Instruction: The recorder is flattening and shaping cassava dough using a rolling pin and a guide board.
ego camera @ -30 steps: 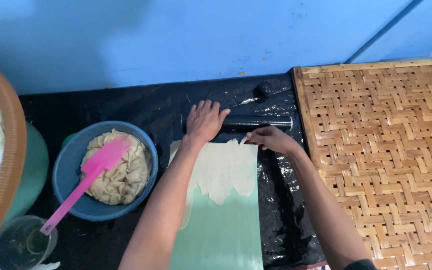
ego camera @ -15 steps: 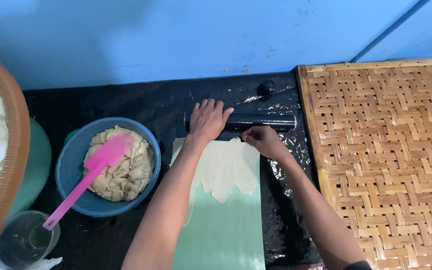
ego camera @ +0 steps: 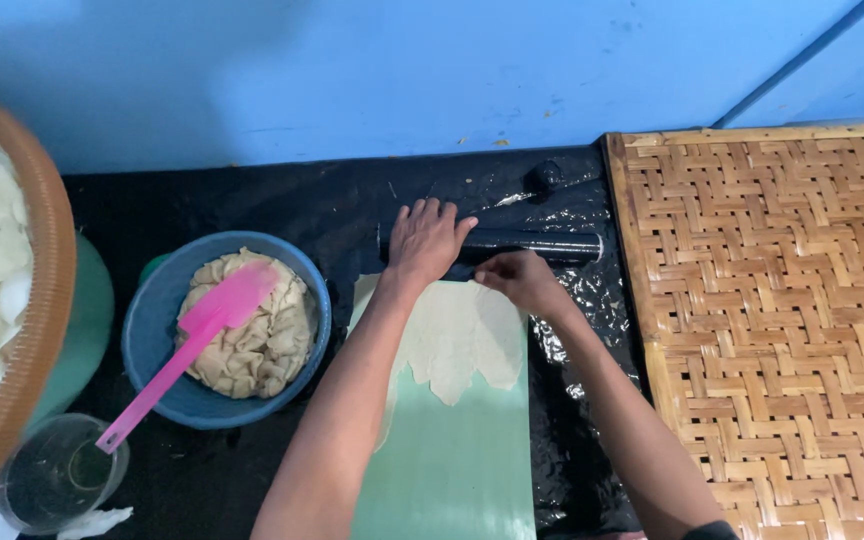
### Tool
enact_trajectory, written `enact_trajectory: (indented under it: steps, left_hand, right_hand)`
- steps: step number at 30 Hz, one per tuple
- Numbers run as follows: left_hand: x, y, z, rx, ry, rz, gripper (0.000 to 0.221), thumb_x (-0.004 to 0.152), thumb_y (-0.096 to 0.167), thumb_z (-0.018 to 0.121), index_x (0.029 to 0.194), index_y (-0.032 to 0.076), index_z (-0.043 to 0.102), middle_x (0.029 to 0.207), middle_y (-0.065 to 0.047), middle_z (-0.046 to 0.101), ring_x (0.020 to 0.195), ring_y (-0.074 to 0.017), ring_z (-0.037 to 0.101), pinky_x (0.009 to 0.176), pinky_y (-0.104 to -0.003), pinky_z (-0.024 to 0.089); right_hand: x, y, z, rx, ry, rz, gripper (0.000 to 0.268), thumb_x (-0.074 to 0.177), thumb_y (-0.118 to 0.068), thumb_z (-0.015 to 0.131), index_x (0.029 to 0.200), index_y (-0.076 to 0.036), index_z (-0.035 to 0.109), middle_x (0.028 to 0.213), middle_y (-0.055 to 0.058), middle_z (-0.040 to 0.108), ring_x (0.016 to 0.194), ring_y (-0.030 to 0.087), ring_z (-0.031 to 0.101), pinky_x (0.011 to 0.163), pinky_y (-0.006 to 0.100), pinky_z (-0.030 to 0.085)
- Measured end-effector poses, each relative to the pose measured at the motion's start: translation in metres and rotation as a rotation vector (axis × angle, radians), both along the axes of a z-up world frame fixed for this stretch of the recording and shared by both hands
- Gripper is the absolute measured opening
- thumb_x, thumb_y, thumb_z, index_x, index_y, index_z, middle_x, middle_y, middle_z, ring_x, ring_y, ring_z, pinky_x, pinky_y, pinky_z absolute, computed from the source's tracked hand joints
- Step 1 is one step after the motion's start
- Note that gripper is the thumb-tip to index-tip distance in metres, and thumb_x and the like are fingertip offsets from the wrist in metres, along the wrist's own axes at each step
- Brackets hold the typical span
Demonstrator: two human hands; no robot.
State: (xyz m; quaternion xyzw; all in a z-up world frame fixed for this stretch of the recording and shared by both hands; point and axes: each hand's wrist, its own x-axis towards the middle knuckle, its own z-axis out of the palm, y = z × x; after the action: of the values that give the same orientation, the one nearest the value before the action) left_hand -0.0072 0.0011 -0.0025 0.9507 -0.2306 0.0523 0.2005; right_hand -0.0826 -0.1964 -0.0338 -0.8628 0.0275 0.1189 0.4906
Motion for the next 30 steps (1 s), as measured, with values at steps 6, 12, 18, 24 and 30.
enact_trajectory:
  steps: [6, 12, 18, 24, 30]
  left_hand:
    - [0.003, -0.001, -0.002, 0.003, -0.008, -0.011, 0.049, 0.104, 0.05, 0.048, 0.107, 0.007, 0.071, 0.109, -0.014, 0.067, 0.111, -0.031, 0.06, 0.098, -0.049, 0.044]
    - [0.004, -0.001, -0.003, 0.002, -0.016, -0.013, 0.049, 0.104, 0.049, 0.047, 0.105, 0.007, 0.07, 0.106, -0.014, 0.068, 0.108, -0.0315, 0.061, 0.096, -0.05, 0.045]
    - [0.002, 0.003, 0.0, -0.008, 0.023, -0.016, 0.051, 0.106, 0.052, 0.046, 0.11, 0.008, 0.07, 0.112, -0.014, 0.067, 0.114, -0.0326, 0.06, 0.101, -0.05, 0.045]
    - [0.008, 0.016, 0.022, -0.019, 0.183, -0.204, 0.065, 0.082, 0.059, 0.069, 0.124, 0.01, 0.066, 0.124, -0.015, 0.064, 0.126, -0.0356, 0.052, 0.106, -0.053, 0.038]
    - [0.014, 0.003, 0.014, 0.066, 0.125, -0.277, 0.054, 0.092, 0.047, 0.066, 0.129, 0.008, 0.061, 0.123, -0.02, 0.066, 0.123, -0.0378, 0.058, 0.104, -0.051, 0.043]
  right_hand:
    - [-0.007, 0.021, 0.026, -0.44, -0.209, -0.092, 0.026, 0.085, -0.026, 0.08, 0.101, -0.006, 0.083, 0.086, 0.017, 0.077, 0.077, 0.029, 0.074, 0.073, 0.036, 0.055]
    - [-0.003, 0.003, 0.02, 0.02, -0.025, 0.003, 0.031, 0.095, -0.03, 0.073, 0.11, -0.003, 0.076, 0.091, 0.008, 0.081, 0.082, 0.013, 0.075, 0.074, 0.03, 0.058]
    - [-0.004, 0.015, 0.014, 0.011, -0.07, 0.11, 0.027, 0.089, -0.02, 0.078, 0.108, -0.001, 0.078, 0.087, 0.009, 0.08, 0.077, 0.012, 0.07, 0.071, 0.03, 0.056]
    - [-0.025, 0.035, 0.045, -0.261, -0.438, -0.15, 0.018, 0.091, -0.01, 0.074, 0.107, -0.001, 0.076, 0.088, 0.016, 0.076, 0.073, 0.018, 0.072, 0.066, 0.034, 0.055]
    - [-0.074, 0.033, 0.07, -0.159, -0.471, -0.291, 0.013, 0.093, -0.013, 0.077, 0.097, -0.001, 0.073, 0.084, 0.009, 0.077, 0.072, 0.014, 0.074, 0.066, 0.03, 0.058]
